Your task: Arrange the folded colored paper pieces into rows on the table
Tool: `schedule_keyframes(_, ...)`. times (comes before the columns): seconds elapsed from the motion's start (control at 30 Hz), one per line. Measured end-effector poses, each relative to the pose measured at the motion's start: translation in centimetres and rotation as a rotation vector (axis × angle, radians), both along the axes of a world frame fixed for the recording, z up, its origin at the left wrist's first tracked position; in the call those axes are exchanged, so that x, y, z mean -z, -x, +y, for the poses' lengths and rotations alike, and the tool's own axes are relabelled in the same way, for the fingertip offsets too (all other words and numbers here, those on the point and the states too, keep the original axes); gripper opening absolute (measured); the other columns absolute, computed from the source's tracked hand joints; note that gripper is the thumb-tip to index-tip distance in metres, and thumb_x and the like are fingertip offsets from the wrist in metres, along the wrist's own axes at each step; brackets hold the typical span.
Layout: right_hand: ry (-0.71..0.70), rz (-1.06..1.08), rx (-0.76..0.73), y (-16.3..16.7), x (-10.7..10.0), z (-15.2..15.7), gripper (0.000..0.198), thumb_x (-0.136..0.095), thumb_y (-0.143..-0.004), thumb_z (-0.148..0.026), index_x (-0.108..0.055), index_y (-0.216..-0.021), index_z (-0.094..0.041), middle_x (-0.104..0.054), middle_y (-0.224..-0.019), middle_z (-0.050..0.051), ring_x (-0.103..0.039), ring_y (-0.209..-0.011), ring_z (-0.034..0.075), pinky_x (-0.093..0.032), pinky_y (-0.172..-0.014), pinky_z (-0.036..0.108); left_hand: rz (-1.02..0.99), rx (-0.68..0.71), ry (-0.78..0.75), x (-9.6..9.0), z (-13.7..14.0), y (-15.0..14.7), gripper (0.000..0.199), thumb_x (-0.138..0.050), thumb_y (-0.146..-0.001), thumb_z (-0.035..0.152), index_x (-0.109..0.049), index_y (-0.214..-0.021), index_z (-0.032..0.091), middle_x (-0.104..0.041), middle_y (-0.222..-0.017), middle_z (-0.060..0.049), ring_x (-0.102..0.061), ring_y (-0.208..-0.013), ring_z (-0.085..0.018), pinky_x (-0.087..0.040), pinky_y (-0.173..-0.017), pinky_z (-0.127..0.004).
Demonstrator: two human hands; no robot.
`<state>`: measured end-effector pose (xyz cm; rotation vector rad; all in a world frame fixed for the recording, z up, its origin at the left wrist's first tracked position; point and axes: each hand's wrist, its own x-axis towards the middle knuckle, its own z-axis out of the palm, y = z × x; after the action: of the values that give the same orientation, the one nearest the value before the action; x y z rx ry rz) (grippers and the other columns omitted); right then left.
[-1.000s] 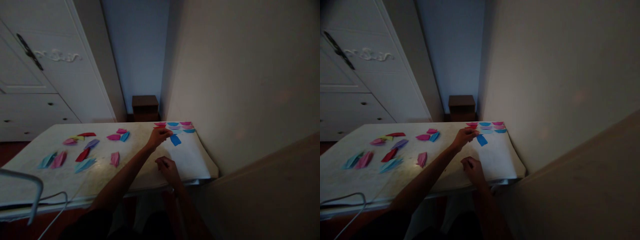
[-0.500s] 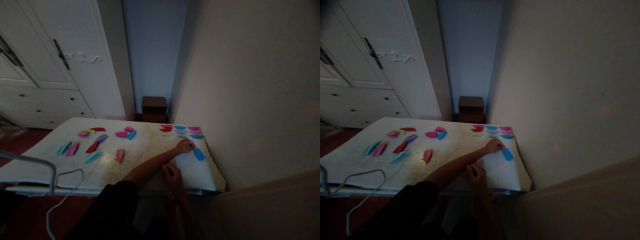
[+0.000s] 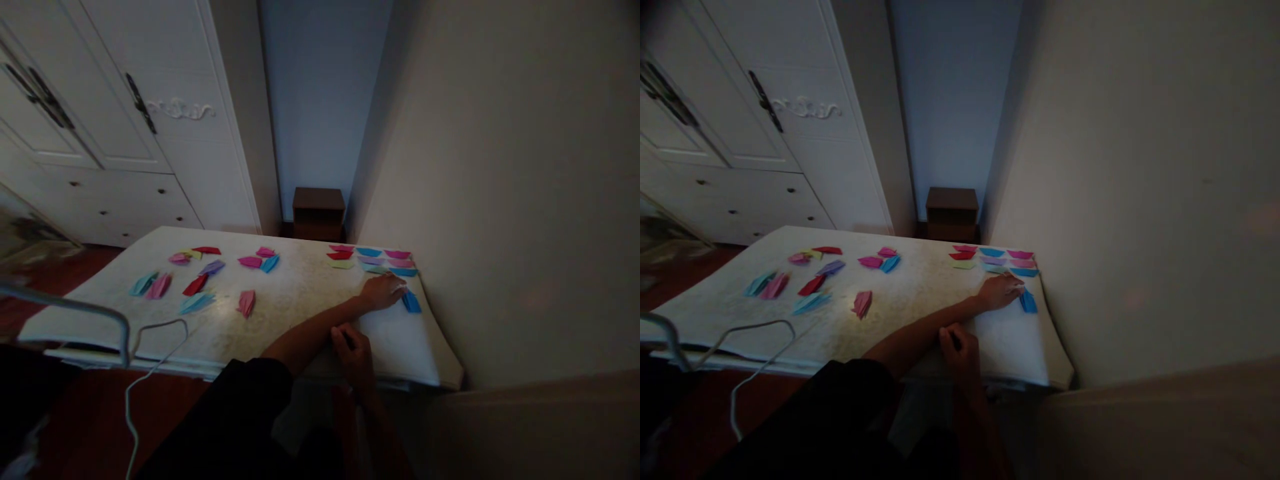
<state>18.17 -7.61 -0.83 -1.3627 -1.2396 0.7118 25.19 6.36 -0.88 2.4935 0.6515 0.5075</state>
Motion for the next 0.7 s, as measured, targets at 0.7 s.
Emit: schedule_keyframes(0.7,-0.053,-0.048,0.015,0.2,0.3,-0.8,0.034,-0.050,-0.089,-0.040,-0.054,-0.062,-0.019,-0.049,-0.056,-0.003,-0.043,-0.053,0.010,-0.032,-0.052,0.024,0.081,0.297,-0.280,-0.1,-1.2,0.2,0.045,-0.047,-0.093,0.050,-0.061,-0.125,0.023,-0.060,-0.129,-0.010,-0.062,-0.108,-0.026,-0.050,-0.080,-0.033)
